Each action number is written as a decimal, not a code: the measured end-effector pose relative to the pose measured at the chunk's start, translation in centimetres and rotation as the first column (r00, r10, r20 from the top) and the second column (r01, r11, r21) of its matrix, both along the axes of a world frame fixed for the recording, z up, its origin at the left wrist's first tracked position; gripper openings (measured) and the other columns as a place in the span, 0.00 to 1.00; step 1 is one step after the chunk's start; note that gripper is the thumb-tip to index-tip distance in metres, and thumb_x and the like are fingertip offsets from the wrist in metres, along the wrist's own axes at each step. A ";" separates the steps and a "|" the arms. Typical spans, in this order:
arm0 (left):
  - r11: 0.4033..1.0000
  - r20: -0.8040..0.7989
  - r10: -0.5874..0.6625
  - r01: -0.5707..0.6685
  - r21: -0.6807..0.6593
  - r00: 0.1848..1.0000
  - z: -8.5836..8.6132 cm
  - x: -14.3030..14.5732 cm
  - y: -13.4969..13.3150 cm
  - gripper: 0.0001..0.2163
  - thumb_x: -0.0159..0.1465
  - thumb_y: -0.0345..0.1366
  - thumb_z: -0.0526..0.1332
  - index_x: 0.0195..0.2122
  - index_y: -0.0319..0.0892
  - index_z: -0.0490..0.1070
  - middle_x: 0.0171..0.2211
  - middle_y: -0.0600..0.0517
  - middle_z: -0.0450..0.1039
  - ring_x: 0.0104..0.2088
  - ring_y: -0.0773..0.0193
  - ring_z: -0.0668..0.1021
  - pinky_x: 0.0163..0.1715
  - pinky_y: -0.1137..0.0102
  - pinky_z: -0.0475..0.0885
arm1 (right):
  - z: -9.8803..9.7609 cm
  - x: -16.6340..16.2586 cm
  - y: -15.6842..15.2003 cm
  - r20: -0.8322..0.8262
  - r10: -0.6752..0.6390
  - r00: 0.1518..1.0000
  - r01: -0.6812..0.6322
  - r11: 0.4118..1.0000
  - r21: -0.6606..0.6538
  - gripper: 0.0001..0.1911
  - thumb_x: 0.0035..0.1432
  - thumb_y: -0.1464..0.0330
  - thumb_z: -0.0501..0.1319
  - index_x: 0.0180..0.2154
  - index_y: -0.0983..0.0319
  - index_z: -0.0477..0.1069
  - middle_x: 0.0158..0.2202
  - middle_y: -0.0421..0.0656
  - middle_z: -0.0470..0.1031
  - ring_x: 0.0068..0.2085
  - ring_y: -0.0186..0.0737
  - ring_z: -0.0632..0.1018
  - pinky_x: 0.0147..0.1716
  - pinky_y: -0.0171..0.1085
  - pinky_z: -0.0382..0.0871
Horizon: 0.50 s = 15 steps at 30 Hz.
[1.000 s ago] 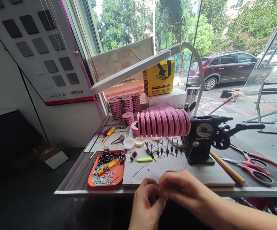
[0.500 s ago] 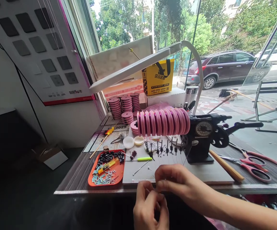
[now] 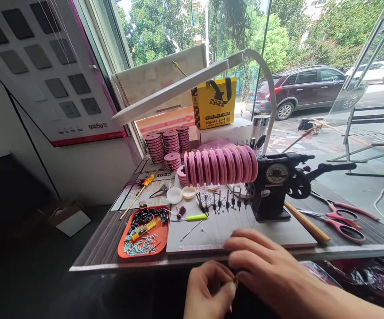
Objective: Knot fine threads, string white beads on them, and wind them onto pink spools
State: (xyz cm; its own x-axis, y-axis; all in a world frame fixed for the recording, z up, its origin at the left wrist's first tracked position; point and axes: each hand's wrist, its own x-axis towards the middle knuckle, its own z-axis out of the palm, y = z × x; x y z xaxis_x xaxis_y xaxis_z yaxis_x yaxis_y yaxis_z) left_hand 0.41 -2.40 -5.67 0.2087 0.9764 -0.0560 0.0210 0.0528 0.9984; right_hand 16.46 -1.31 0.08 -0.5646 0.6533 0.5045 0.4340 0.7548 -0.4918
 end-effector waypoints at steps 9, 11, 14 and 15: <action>0.747 0.589 0.094 0.334 -0.575 0.803 0.4 1.4 -0.5 0.03 0.40 0.26 0.65 0.15 0.35 0.71 0.20 0.52 0.70 0.14 0.77 0.65 0.15 0.80 0.56 | -6.0 1.5 -1.9 0.066 -0.021 0.998 -0.017 0.845 0.534 0.17 0.63 0.73 0.47 0.26 0.63 0.69 0.17 0.37 0.69 0.18 0.31 0.63 0.17 0.35 0.53; 0.729 0.605 0.118 0.345 -0.591 0.787 0.3 1.5 -0.6 0.03 0.40 0.25 0.65 0.16 0.35 0.71 0.19 0.52 0.70 0.16 0.76 0.67 0.16 0.81 0.56 | -6.8 1.1 -1.8 0.016 -0.041 0.999 0.026 0.849 0.528 0.16 0.62 0.73 0.51 0.23 0.63 0.67 0.16 0.37 0.67 0.17 0.31 0.60 0.17 0.35 0.50; 0.725 0.605 0.121 0.347 -0.595 0.787 0.4 1.5 -0.8 0.04 0.40 0.26 0.66 0.16 0.34 0.71 0.22 0.50 0.70 0.18 0.75 0.68 0.16 0.81 0.55 | -7.5 1.1 -2.1 -0.083 -0.017 0.996 0.053 0.891 0.451 0.14 0.62 0.71 0.51 0.26 0.64 0.69 0.17 0.39 0.67 0.19 0.32 0.63 0.19 0.33 0.54; 0.731 0.602 0.116 0.343 -0.590 0.790 0.5 1.5 -0.9 0.04 0.40 0.26 0.67 0.16 0.34 0.71 0.23 0.51 0.70 0.18 0.75 0.67 0.16 0.81 0.55 | -7.7 1.2 -2.3 -0.150 0.001 0.989 0.053 0.934 0.354 0.14 0.62 0.70 0.50 0.28 0.64 0.70 0.18 0.40 0.68 0.21 0.32 0.65 0.20 0.32 0.56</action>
